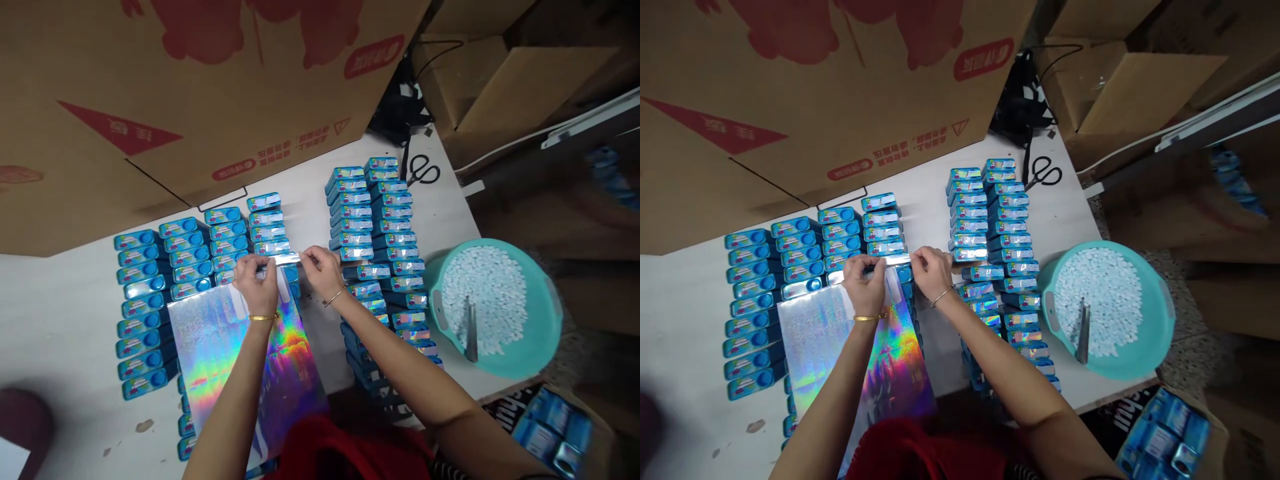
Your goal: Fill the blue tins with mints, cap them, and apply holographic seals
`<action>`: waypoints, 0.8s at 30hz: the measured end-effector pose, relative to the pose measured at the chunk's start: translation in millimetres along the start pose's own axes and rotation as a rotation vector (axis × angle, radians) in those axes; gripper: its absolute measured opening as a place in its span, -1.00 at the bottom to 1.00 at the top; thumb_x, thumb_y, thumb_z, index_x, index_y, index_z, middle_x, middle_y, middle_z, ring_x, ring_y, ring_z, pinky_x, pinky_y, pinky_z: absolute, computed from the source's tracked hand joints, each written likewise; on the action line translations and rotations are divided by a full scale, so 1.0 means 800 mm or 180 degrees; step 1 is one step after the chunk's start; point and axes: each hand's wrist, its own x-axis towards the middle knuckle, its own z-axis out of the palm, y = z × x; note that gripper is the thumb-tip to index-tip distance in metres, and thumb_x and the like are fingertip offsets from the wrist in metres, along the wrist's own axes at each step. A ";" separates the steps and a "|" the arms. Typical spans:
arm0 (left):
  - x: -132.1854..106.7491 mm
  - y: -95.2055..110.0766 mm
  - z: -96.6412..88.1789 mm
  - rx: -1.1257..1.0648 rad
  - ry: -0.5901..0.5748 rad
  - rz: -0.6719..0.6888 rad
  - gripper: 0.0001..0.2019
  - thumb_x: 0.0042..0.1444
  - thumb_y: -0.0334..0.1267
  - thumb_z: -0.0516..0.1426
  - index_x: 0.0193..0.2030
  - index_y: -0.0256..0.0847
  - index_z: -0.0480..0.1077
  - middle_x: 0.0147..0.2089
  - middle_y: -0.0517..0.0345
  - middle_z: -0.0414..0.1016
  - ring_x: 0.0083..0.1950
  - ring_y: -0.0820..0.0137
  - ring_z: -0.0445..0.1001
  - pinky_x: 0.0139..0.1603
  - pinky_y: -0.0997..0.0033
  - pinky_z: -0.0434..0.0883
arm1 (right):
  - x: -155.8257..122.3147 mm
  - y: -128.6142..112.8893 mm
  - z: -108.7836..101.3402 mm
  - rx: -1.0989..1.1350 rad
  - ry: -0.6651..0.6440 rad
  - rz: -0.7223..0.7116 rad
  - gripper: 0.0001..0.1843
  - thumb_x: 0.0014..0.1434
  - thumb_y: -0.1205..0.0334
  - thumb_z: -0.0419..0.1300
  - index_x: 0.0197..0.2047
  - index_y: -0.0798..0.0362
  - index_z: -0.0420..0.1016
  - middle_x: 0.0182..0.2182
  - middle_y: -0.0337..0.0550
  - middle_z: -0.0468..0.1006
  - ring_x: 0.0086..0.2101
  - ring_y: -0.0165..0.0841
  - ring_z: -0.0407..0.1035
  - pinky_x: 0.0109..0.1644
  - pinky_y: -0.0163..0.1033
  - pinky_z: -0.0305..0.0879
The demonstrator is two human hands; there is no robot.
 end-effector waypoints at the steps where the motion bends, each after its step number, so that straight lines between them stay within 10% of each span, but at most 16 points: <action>1: 0.000 0.000 0.004 0.0196 -0.0024 0.0022 -0.83 0.11 -0.17 0.15 -0.42 -0.18 0.41 -0.24 0.09 0.43 -0.11 0.26 0.37 -0.01 0.16 0.26 | 0.001 0.003 0.001 -0.0075 -0.0009 0.0020 -0.72 0.24 0.13 0.08 -0.46 0.04 0.40 -0.55 -0.28 0.39 -0.41 -0.38 0.30 -0.16 -0.24 0.10; 9: -0.002 0.006 0.011 0.0905 -0.0368 -0.0060 -0.87 0.08 -0.19 0.16 -0.35 -0.20 0.38 -0.14 -0.02 0.39 -0.03 0.08 0.32 -0.04 0.04 0.17 | 0.002 0.026 0.023 -0.0033 -0.0194 0.0264 -0.73 0.25 0.11 0.09 -0.40 0.05 0.47 -0.52 -0.27 0.44 -0.38 -0.38 0.32 -0.13 -0.24 0.10; 15: 0.001 0.015 0.011 0.0840 -0.0227 -0.0271 -0.58 -0.01 -0.20 0.18 -0.01 -0.26 0.23 0.00 -0.16 0.33 0.05 -0.03 0.29 -0.02 -0.06 0.21 | -0.023 0.028 0.040 0.0395 0.0043 0.0219 -0.64 0.32 0.18 -0.04 0.04 0.06 0.47 -0.30 -0.14 0.50 -0.22 -0.33 0.37 -0.09 -0.23 0.22; 24: 0.002 0.015 0.020 0.0656 -0.0188 -0.0348 -0.63 0.05 -0.35 0.04 0.05 -0.26 0.26 0.01 -0.19 0.34 0.08 -0.01 0.31 0.02 -0.11 0.22 | -0.035 0.038 0.040 -0.0411 -0.0710 -0.0113 -0.56 0.36 0.24 -0.10 0.25 -0.04 0.31 -0.17 -0.13 0.46 -0.10 -0.29 0.31 -0.02 -0.20 0.17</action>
